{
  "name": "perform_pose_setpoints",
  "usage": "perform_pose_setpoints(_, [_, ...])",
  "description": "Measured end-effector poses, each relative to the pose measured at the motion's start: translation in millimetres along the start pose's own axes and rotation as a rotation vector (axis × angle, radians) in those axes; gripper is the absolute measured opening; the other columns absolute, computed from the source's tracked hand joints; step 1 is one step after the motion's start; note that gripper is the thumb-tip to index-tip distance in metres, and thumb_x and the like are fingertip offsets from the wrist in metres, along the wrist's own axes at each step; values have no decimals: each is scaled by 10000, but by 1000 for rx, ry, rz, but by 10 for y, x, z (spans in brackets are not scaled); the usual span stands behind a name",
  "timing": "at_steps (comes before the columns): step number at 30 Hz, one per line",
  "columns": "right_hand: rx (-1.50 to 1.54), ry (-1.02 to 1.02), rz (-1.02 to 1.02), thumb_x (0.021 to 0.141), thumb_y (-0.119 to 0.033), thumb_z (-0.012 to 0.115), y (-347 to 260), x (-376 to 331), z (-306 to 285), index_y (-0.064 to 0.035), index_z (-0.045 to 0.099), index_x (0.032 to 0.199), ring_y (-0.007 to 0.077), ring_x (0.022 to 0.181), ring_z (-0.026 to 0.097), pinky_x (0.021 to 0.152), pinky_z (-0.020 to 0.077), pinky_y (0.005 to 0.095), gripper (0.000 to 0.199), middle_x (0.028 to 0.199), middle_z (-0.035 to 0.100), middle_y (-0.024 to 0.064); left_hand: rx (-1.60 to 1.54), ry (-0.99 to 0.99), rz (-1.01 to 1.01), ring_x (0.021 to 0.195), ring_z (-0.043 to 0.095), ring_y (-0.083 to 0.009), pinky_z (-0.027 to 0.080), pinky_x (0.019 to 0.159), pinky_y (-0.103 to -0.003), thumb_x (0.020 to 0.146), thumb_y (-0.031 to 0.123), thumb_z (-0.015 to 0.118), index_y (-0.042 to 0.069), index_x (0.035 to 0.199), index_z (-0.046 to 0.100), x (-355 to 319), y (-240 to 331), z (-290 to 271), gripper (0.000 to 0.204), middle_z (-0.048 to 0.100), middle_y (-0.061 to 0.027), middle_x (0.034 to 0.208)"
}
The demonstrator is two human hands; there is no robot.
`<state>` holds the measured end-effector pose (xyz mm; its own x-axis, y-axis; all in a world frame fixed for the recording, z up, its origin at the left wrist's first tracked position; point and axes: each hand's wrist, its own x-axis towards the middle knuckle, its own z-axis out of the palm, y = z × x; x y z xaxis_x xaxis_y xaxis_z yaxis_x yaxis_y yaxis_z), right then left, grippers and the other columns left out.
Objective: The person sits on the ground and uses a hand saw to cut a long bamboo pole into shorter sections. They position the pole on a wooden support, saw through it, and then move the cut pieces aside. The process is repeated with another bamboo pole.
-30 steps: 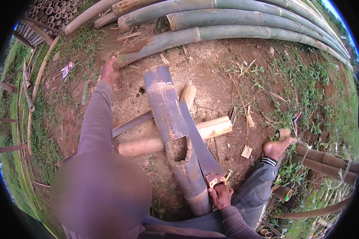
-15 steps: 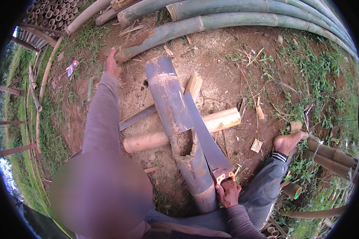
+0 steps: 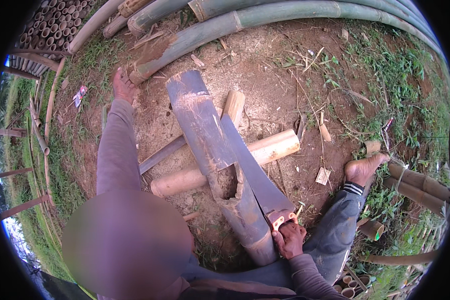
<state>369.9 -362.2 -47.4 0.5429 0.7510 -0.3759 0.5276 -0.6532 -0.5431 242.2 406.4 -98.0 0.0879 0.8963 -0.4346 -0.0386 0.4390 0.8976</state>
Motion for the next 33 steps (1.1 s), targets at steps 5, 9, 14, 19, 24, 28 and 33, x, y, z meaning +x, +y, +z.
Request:
perform_pose_setpoints(5, [-8, 26, -10, 966, -404, 702, -57, 24, -11, -111, 743, 943, 319, 1108, 615, 1020, 332, 520, 297, 1002, 716, 92, 55, 40, 73, 964, 641, -169, 474, 805, -303, 920, 576, 715, 168, 1363, 640, -145, -80, -78, 606, 696, -54, 1204])
perform_pose_setpoints(9, [-7, 8, 15, 973, -409, 694, -78, 25, -6, -111, 733, 914, 319, 1109, 614, 1016, 335, 521, 307, 992, 715, 91, 70, 40, 120, 724, 493, -76, 333, 611, -264, 881, 593, 765, 224, 1137, 705, -339, -183, -15, 453, 672, 47, 957])
perform_pose_setpoints(14, [-18, 21, 22, 1006, -441, 640, -76, 32, -7, -108, 730, 913, 320, 1124, 602, 1032, 324, 524, 358, 991, 713, 88, -1, 71, 87, 772, 589, -108, 414, 641, -250, 903, 575, 773, 189, 1173, 724, -610, 72, -51, 474, 708, 33, 1014])
perform_pose_setpoints(19, [-37, 1, 49, 1029, -472, 601, -95, -11, -6, -128, 751, 974, 335, 1145, 594, 1056, 314, 540, 379, 1009, 718, 58, -12, -103, 157, 1113, 715, -212, 551, 966, -339, 1007, 419, 725, 43, 1372, 655, -1210, 558, -250, 529, 720, -79, 1274])
perform_pose_setpoints(24, [-65, -78, 82, 1052, -497, 552, -30, -17, 56, -137, 770, 1042, 332, 1219, 597, 1046, 316, 581, 421, 1093, 740, 95, 56, -159, 293, 1108, 710, -201, 533, 1002, -326, 1029, 343, 722, -4, 1337, 667, -2281, 890, -663, 467, 722, -115, 1262])
perform_pose_setpoints(28, [-49, -12, 105, 1035, -549, 556, 32, 41, 49, -87, 786, 1018, 353, 1088, 666, 956, 429, 536, 517, 1044, 753, 153, 130, -145, 381, 1030, 676, -137, 511, 952, -292, 1023, 341, 741, 19, 1229, 697, -3260, 764, -709, 386, 725, -63, 1174])
perform_pose_setpoints(33, [438, 231, 227, 989, -523, 660, 234, -239, -198, -6, 738, 802, 242, 594, 639, 572, 458, 420, 556, 649, 649, 152, 46, -91, 336, 969, 631, -87, 494, 883, -274, 1014, 351, 754, 37, 1136, 689, -3661, 276, -863, 343, 706, -12, 1065])
